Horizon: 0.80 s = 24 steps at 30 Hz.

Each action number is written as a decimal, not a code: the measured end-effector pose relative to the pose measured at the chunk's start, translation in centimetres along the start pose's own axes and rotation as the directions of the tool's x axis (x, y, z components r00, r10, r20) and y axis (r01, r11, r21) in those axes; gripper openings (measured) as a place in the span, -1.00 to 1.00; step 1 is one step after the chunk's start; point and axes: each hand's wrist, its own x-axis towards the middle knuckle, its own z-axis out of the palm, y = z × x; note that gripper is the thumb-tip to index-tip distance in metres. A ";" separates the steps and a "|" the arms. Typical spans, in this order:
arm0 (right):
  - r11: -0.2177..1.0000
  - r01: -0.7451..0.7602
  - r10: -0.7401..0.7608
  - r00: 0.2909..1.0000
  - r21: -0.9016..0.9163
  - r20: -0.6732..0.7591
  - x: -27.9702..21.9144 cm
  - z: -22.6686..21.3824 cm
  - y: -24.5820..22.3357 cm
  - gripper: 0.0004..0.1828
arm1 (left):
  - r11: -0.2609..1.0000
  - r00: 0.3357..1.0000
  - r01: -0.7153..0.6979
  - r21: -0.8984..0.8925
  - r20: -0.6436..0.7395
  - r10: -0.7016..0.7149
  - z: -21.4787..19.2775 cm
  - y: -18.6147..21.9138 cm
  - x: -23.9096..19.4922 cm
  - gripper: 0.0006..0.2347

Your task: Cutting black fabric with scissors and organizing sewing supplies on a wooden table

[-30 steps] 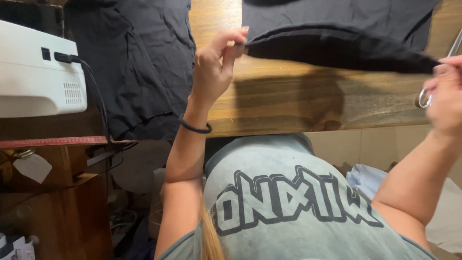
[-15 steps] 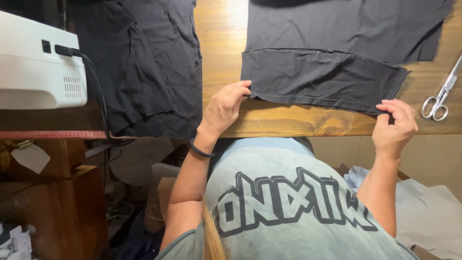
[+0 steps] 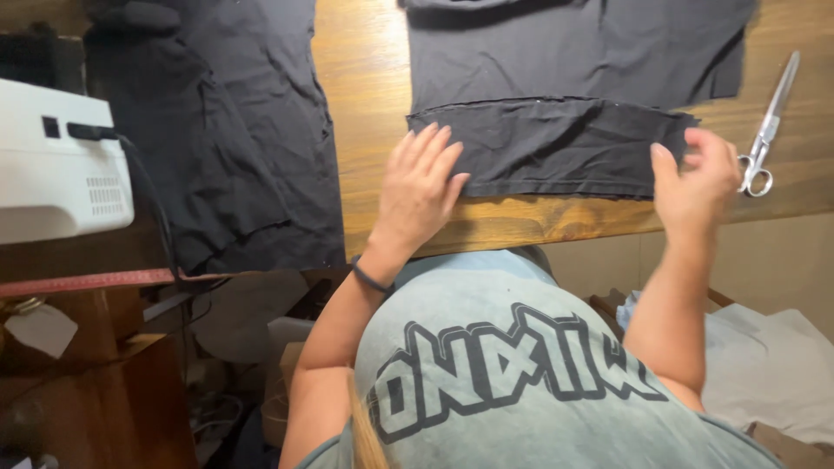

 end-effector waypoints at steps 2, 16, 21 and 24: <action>0.990 -0.135 0.133 0.990 -0.048 -0.047 0.5 2.8 1.4 -0.50 | 0.991 0.985 -0.092 0.100 0.157 0.076 3.7 0.1 0.3 -0.61; 0.962 -0.230 0.189 0.951 -0.149 -0.243 -0.6 5.1 3.2 -0.82 | 0.978 0.938 0.009 0.207 0.336 -0.080 4.9 0.4 0.1 -0.32; 0.949 -0.297 0.263 0.931 -0.109 -0.253 -1.1 4.1 4.9 -0.55 | 0.985 0.932 0.037 0.167 0.349 -0.094 5.7 0.3 0.1 -0.33; 0.952 -0.300 0.283 0.938 -0.060 -0.197 -1.3 4.6 5.7 -0.75 | 0.985 0.951 0.044 0.164 0.296 -0.092 6.6 0.4 0.2 -0.43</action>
